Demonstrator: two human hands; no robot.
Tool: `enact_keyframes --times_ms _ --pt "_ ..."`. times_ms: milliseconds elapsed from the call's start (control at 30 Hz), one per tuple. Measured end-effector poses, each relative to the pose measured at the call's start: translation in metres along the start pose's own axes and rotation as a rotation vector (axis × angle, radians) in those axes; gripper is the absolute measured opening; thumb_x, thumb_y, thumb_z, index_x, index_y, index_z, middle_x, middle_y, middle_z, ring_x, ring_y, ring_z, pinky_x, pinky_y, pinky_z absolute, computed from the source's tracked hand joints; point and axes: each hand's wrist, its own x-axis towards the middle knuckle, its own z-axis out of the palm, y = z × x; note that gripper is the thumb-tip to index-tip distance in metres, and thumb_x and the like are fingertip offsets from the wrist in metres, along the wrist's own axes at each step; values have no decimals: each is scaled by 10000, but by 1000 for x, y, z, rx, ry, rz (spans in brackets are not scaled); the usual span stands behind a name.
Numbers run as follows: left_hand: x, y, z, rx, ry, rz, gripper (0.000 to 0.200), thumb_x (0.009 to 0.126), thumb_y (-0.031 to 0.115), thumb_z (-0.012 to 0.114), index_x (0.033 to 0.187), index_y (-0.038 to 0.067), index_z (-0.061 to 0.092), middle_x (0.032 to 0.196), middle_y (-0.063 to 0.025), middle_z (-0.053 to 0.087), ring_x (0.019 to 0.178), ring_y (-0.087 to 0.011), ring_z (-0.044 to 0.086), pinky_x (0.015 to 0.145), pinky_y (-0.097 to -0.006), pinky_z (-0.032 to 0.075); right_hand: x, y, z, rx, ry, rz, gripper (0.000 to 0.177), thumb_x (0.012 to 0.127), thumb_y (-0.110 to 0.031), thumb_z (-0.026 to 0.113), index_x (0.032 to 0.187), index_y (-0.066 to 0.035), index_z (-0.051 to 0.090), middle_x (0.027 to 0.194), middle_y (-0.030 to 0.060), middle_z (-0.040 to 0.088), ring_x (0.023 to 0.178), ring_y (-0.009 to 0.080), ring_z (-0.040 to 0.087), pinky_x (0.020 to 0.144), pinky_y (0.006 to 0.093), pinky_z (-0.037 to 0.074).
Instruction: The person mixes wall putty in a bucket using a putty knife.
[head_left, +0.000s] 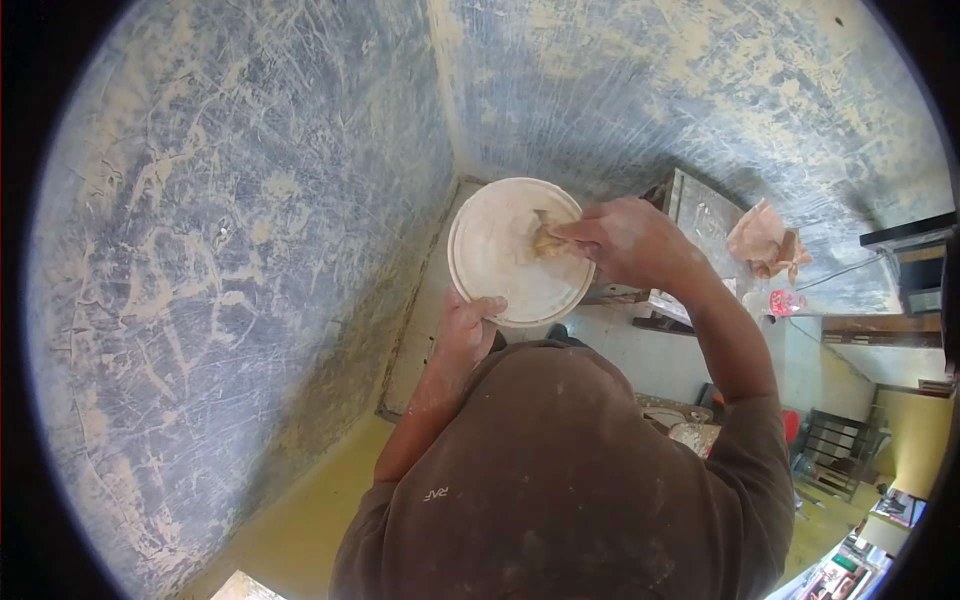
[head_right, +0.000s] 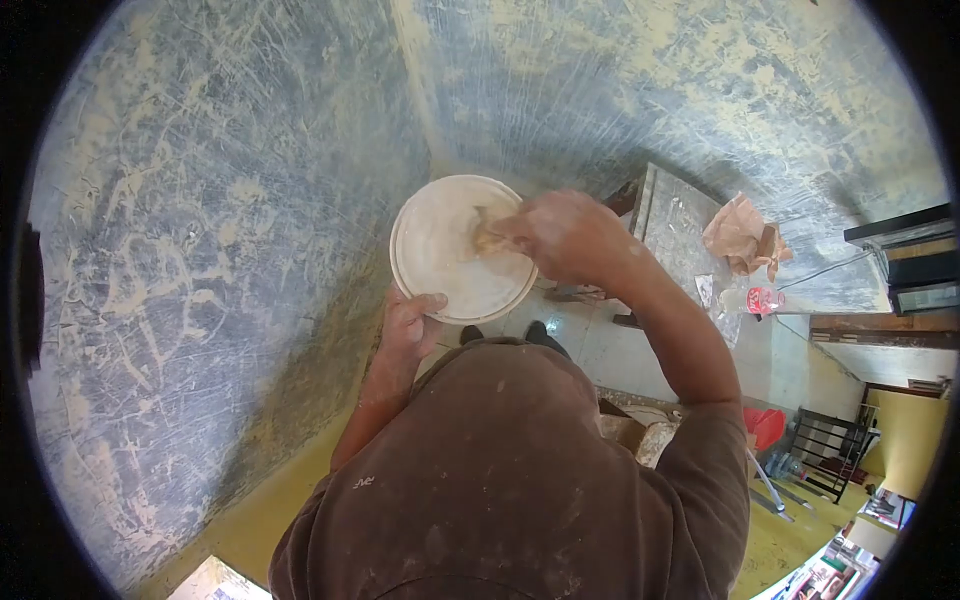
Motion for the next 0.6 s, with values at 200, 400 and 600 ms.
enact_keyframes --times_ms 200,400,600 --pt "-10 6 10 44 26 33 698 746 -103 558 1421 -13 406 1333 -183 566 1235 -307 572 1055 -449 470 29 -26 -36 -185 -186 -30 228 894 -172 616 1088 -149 733 921 93 699 881 330 646 811 449 503" --pt "-15 6 23 -9 96 103 721 740 -111 551 1435 -7 385 1328 -176 568 1231 -303 572 1056 -443 465 37 -14 -42 -162 -205 -129 261 888 -175 609 1125 -177 718 936 96 694 918 318 639 840 447 503" --pt "-21 -8 28 5 121 103 724 734 -110 555 1431 -16 381 1338 -179 556 1223 -308 574 1058 -439 459 39 -7 -17 -140 -99 -332 273 853 -140 628 1107 -157 727 896 118 693 884 329 639 816 448 498"
